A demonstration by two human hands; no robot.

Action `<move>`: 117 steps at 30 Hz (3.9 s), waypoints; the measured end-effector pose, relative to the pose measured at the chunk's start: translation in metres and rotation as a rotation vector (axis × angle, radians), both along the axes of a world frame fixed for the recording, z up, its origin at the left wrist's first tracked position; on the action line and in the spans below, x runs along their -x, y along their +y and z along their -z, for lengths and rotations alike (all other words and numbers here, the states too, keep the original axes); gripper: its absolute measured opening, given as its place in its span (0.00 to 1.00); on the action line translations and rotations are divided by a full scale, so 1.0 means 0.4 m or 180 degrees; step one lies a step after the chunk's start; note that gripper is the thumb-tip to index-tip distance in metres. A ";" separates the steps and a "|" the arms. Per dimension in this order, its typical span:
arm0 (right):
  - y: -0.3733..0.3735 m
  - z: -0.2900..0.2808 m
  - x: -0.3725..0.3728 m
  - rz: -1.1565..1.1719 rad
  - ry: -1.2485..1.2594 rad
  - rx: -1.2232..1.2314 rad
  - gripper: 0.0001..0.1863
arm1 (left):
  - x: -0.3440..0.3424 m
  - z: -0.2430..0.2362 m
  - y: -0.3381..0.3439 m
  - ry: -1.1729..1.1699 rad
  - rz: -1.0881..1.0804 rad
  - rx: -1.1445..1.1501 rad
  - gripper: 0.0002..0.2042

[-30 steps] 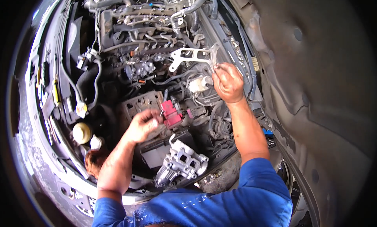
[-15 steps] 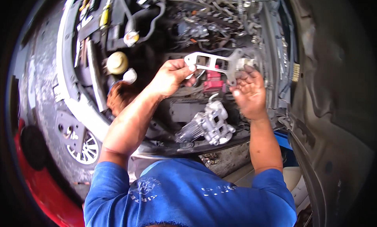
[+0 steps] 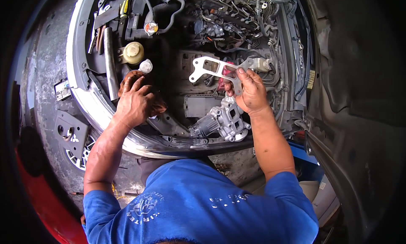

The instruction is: Replacing and cleaning an engine component in a car service bay.

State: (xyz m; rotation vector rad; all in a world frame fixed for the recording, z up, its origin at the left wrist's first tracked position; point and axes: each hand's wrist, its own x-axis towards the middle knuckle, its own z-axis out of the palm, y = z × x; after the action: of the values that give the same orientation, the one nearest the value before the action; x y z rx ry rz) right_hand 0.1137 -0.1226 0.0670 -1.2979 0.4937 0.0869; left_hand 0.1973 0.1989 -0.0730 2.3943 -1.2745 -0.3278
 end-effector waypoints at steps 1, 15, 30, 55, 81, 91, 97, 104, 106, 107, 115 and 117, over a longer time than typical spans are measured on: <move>0.012 -0.003 0.000 -0.0016 -0.0013 0.0025 0.13 | -0.005 0.005 0.002 -0.0013 -0.0016 0.0025 0.23; 0.268 0.009 -0.068 -0.1286 -0.2578 0.4628 0.22 | -0.037 -0.070 -0.176 0.5777 -0.0398 0.6391 0.28; 0.368 0.137 -0.050 -0.2811 -0.0803 0.4251 0.63 | 0.006 -0.031 -0.217 0.5650 -0.1841 0.5903 0.22; 0.358 0.035 0.047 -0.2559 -0.1536 0.2638 0.27 | -0.010 -0.076 -0.161 0.4678 -0.2329 0.5338 0.17; -0.085 -0.017 0.405 0.1606 -0.0159 0.0078 0.06 | 0.334 -0.169 -0.235 0.0812 0.0239 0.2664 0.15; -0.113 0.020 0.472 0.0501 0.0950 0.2311 0.09 | 0.490 -0.135 -0.382 0.0322 0.0266 0.2190 0.17; -0.205 0.032 0.435 -0.0835 0.0902 0.2548 0.07 | 0.528 -0.103 -0.416 0.0091 0.0095 0.2132 0.16; -0.252 0.046 0.402 -0.1309 0.0794 0.1954 0.06 | 0.564 -0.087 -0.411 0.0160 -0.0270 0.2392 0.14; -0.262 0.058 0.410 -0.1265 0.0695 0.1896 0.06 | 0.577 -0.078 -0.416 0.0215 -0.0252 0.2370 0.15; -0.267 0.063 0.416 -0.1192 0.0599 0.1848 0.06 | 0.578 -0.078 -0.420 0.0198 -0.0355 0.2384 0.15; -0.270 0.094 0.438 -0.1512 -0.0458 0.2837 0.07 | 0.561 -0.092 -0.421 0.0322 -0.0389 0.2310 0.16; -0.269 0.090 0.432 -0.1624 -0.0597 0.3061 0.08 | 0.560 -0.086 -0.426 0.0276 -0.0403 0.2350 0.15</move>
State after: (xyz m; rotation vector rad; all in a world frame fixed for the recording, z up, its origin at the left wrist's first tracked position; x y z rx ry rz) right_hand -0.0593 -0.2301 0.0312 -2.3328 -0.0034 0.1599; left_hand -0.0267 0.0286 -0.0386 1.7890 -0.9697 0.0756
